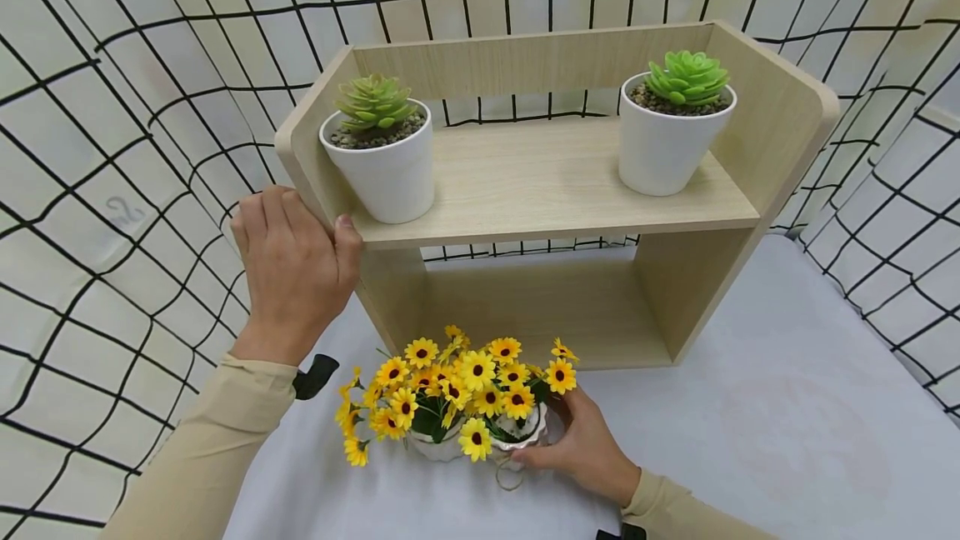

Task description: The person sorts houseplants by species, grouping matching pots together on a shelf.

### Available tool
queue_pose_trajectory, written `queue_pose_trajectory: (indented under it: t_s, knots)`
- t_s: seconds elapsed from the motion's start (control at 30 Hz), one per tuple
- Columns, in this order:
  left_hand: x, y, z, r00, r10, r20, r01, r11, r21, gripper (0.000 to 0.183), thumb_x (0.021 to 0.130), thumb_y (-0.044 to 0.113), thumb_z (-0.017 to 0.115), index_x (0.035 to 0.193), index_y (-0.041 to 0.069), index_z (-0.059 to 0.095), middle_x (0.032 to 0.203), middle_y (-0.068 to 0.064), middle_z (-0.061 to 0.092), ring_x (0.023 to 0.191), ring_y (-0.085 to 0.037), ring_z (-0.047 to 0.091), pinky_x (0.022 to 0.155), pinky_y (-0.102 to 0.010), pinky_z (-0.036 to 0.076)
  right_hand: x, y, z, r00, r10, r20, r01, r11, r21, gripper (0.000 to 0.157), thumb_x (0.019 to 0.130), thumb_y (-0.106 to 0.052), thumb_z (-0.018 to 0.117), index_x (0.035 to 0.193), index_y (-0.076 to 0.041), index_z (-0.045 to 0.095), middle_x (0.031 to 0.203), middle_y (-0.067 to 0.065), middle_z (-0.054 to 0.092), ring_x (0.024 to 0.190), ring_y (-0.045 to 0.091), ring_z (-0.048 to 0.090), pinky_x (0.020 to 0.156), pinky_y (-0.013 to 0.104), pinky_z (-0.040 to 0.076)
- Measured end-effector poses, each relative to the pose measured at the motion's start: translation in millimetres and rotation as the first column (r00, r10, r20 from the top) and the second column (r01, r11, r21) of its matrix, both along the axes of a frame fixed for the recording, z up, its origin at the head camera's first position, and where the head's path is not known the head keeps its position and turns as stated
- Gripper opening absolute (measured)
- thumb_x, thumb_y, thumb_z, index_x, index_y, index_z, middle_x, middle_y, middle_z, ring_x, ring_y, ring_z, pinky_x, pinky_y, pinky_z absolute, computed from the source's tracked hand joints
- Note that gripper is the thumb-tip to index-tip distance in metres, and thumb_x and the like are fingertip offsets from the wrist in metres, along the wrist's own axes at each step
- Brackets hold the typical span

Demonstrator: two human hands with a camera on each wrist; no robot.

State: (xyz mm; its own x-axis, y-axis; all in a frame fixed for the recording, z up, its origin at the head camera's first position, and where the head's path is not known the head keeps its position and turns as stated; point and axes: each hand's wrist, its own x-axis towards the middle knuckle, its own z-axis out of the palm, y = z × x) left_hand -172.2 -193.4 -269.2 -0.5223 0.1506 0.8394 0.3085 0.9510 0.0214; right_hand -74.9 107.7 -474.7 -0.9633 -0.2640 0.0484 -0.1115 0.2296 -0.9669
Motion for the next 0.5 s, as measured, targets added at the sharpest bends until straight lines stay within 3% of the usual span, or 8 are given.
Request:
queue_pose_trajectory:
  t_s: [0.23, 0.5]
  knots:
    - [-0.4, -0.2, -0.5, 1.0, -0.011, -0.014, 0.011, 1.0, 0.005, 0.047, 0.1, 0.033, 0.032, 0.098, -0.012, 0.044, 0.101, -0.034, 0.046, 0.098, -0.046, 0.034, 0.089, -0.056, 0.024, 1.0, 0.4, 1.8, 0.999, -0.014, 0.048, 0.015, 1.0, -0.024, 0.09, 0.068, -0.025, 0.096, 0.144, -0.018, 0.049, 0.145, 0.0, 0.059, 0.138, 0.025, 0.057, 0.116, 0.03, 0.045]
    - [-1.2, -0.4, -0.3, 1.0, -0.015, -0.021, 0.015, 1.0, 0.008, 0.047, 0.1, 0.033, 0.033, 0.097, -0.012, 0.044, 0.101, -0.034, 0.046, 0.098, -0.047, 0.033, 0.088, -0.056, 0.023, 0.1, 2.4, 4.4, 1.0, 0.016, 0.008, -0.016, 1.0, -0.004, 0.091, 0.068, -0.027, 0.096, 0.146, -0.02, 0.049, 0.147, -0.001, 0.059, 0.138, 0.024, 0.057, 0.116, 0.031, 0.045]
